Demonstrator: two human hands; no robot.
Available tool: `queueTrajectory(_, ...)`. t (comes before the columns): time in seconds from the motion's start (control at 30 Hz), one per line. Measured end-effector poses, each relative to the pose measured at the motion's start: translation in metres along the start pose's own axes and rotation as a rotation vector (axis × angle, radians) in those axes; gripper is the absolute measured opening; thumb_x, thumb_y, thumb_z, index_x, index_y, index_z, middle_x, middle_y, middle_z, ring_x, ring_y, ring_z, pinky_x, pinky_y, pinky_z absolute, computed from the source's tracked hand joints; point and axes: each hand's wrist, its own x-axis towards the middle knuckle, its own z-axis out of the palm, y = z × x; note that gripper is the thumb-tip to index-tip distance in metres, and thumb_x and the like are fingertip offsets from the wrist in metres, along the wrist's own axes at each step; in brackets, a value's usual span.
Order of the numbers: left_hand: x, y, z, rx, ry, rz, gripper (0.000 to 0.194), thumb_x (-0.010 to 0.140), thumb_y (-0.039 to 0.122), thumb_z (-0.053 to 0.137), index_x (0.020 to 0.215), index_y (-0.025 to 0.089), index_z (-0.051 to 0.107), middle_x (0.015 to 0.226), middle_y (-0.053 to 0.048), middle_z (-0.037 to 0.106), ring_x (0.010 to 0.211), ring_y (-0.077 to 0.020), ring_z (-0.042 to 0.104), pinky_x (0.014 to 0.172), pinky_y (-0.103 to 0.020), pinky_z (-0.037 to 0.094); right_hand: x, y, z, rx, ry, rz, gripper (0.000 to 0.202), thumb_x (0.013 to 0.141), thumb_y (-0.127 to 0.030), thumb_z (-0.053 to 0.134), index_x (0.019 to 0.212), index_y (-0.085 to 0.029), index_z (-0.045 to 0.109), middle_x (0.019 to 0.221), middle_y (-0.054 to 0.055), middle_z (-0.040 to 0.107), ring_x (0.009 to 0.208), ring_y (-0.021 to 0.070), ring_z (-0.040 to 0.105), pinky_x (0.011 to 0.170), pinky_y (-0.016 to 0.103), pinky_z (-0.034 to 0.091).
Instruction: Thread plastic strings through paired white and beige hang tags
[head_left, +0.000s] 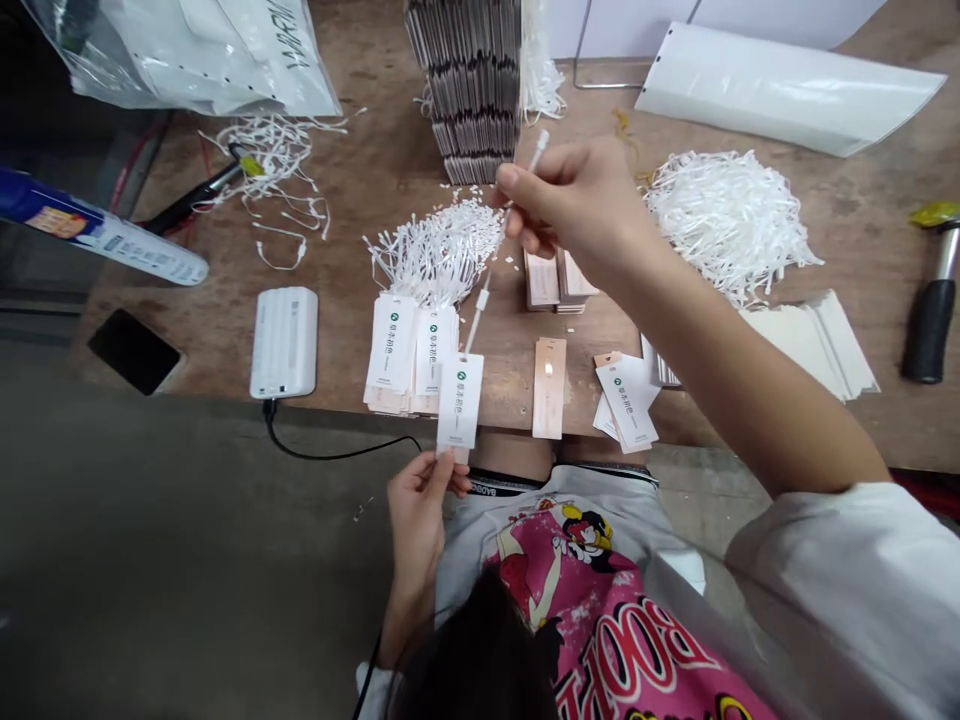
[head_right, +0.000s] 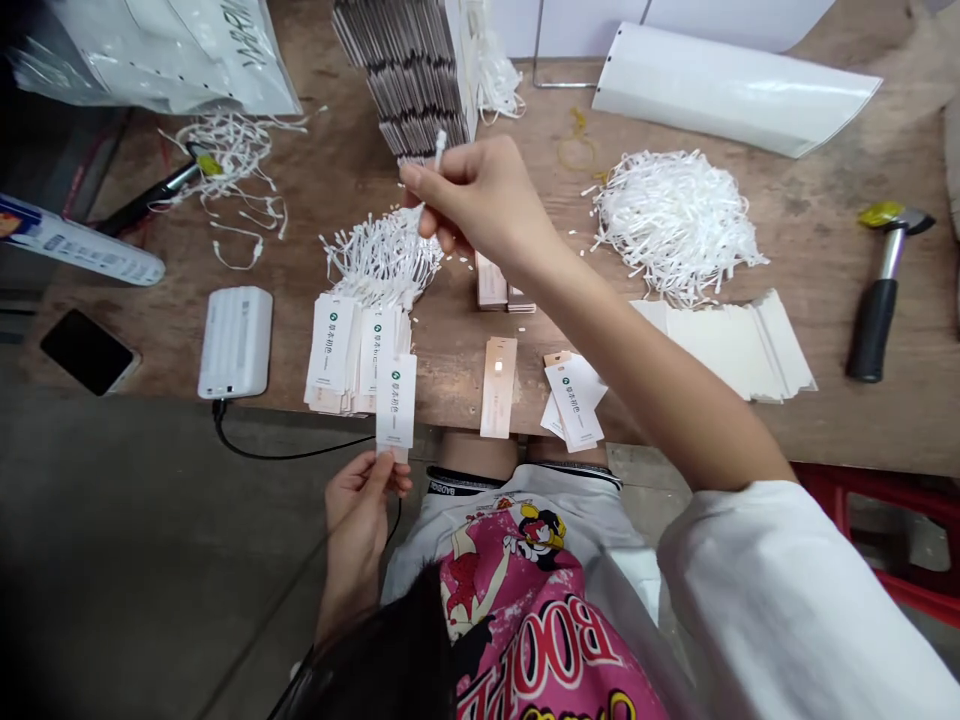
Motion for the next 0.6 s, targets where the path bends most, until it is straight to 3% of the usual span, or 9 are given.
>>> queueTrajectory(0.27,0.019,0.015,0.018,-0.024,0.192,0.092,0.03,0.075,0.039,0.073,0.065,0.012,0.066,0.055,-0.002,0.065,0.043,-0.01,0.056,0.04,-0.019,0.042,0.067,0.027,0.033,-0.001,-0.082,0.12,0.034,0.092,-0.027,0.053,0.064,-0.01,0.062,0.052,-0.008,0.058,0.036,-0.0024,0.051,0.043,0.008,0.032)
queueTrajectory(0.43,0.025,0.017,0.026,-0.038,0.226,0.057,0.033,0.077,0.042,0.071,0.066,0.012,0.066,0.052,-0.001,0.064,0.041,-0.0109,0.056,0.038,-0.019,0.04,0.086,0.039,0.047,0.016,-0.115,0.221,0.035,0.091,-0.026,0.058,0.059,-0.01,0.059,0.052,-0.004,0.059,0.035,0.0007,0.052,0.039,0.009,0.033)
queueTrajectory(0.6,0.024,0.015,0.029,-0.061,0.271,0.037,0.043,0.079,0.051,0.066,0.058,0.013,0.063,0.045,-0.001,0.059,0.036,-0.0102,0.051,0.034,-0.019,0.036,0.099,0.043,0.057,0.039,-0.174,0.291,0.031,0.093,-0.03,0.05,0.069,-0.011,0.055,0.054,-0.006,0.058,0.04,0.0063,0.061,0.044,0.012,0.039)
